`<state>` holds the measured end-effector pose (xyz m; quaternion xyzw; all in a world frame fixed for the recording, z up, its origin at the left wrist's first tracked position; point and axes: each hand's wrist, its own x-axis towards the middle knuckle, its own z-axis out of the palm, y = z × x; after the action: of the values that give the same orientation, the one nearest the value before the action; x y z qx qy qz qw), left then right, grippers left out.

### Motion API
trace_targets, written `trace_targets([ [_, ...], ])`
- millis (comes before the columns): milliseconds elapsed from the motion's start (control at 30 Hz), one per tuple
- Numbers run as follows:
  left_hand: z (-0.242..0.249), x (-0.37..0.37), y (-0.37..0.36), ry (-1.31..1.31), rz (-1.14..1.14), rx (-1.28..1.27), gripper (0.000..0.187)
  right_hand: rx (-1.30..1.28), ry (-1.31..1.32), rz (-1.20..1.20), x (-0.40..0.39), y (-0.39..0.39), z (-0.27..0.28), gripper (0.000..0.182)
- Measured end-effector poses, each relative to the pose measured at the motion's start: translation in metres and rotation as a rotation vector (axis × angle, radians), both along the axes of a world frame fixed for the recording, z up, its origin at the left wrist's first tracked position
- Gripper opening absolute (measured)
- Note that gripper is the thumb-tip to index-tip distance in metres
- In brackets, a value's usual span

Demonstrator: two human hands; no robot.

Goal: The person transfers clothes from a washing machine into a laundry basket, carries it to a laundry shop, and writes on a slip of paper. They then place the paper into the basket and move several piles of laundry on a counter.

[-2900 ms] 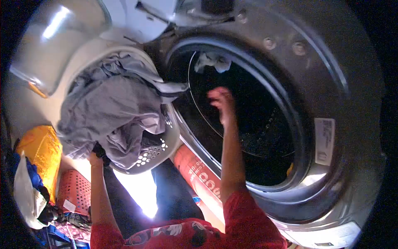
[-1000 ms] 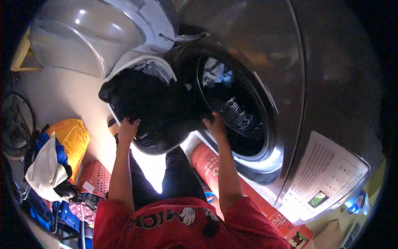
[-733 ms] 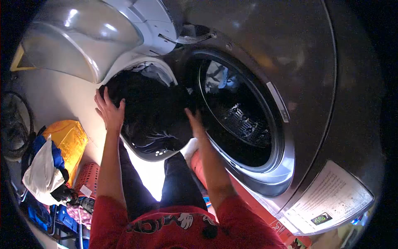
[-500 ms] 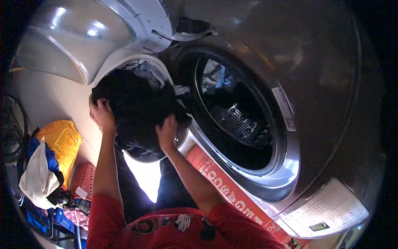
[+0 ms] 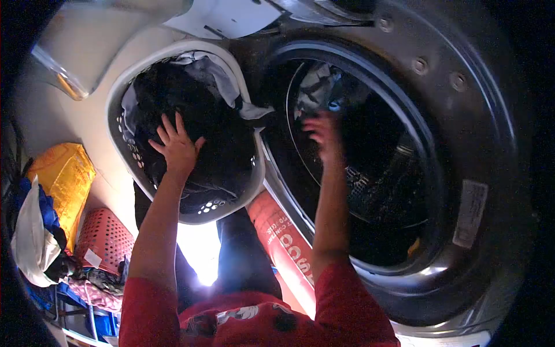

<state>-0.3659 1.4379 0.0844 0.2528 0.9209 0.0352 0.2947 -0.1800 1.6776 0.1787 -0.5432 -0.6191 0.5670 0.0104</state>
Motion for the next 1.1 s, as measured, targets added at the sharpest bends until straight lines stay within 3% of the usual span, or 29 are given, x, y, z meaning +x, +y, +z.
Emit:
trace_targets([
  [67, -0.01, -0.007, -0.003, -0.007, -0.045, 0.028, 0.083, 0.121, -0.245, -0.397, 0.024, 0.034, -0.022, 0.049],
  [100, -0.015, -0.007, -0.004, -0.013, -0.041, 0.015, 0.083, 0.024, -0.321, -0.604, 0.036, 0.054, -0.044, 0.051],
  [233, -0.022, -0.017, -0.001, -0.031, -0.047, 0.016, 0.083, -0.071, -0.213, -0.701, 0.02, 0.069, -0.11, 0.051],
  [333, -0.026, -0.018, 0.001, -0.045, -0.065, 0.002, 0.082, 0.087, -0.106, -0.804, 0.007, 0.071, -0.159, 0.051],
  [467, -0.037, -0.02, -0.007, -0.042, -0.05, 0.026, 0.083, 0.134, 0.05, -0.822, 0.01, 0.074, -0.159, 0.052],
  [667, -0.031, -0.024, -0.004, -0.106, -0.029, 0.068, 0.084, 0.218, 0.282, -0.789, -0.007, 0.024, -0.07, 0.056],
  [700, -0.028, -0.026, -0.003, -0.152, -0.017, 0.076, 0.084, 0.29, 0.296, -0.884, -0.019, -0.001, -0.038, 0.057],
  [767, -0.014, -0.035, -0.003, -0.265, 0.009, 0.088, 0.084, 0.466, 0.258, -0.71, -0.006, -0.028, -0.008, 0.057],
  [833, -0.008, -0.05, -0.012, -0.365, 0.03, 0.098, 0.084, 0.483, 0.206, -0.63, -0.013, -0.07, 0.045, 0.057],
  [900, -0.011, -0.06, -0.027, -0.655, 0.155, 0.324, 0.082, 0.606, -0.151, -0.493, -0.004, -0.107, 0.081, 0.057],
  [933, 0.01, -0.063, -0.031, -0.64, 0.148, 0.334, 0.082, 0.612, -0.139, -0.416, 0.009, -0.127, 0.09, 0.059],
  [1000, 0.067, -0.061, -0.04, -1.139, 0.679, 0.766, 0.079, 0.665, -0.151, -0.193, 0.012, -0.171, 0.127, 0.061],
  [1100, 0.103, -0.053, -0.05, -1.177, 0.85, 0.924, 0.076, 0.794, -0.113, 0.271, -0.019, -0.224, 0.206, 0.059],
])
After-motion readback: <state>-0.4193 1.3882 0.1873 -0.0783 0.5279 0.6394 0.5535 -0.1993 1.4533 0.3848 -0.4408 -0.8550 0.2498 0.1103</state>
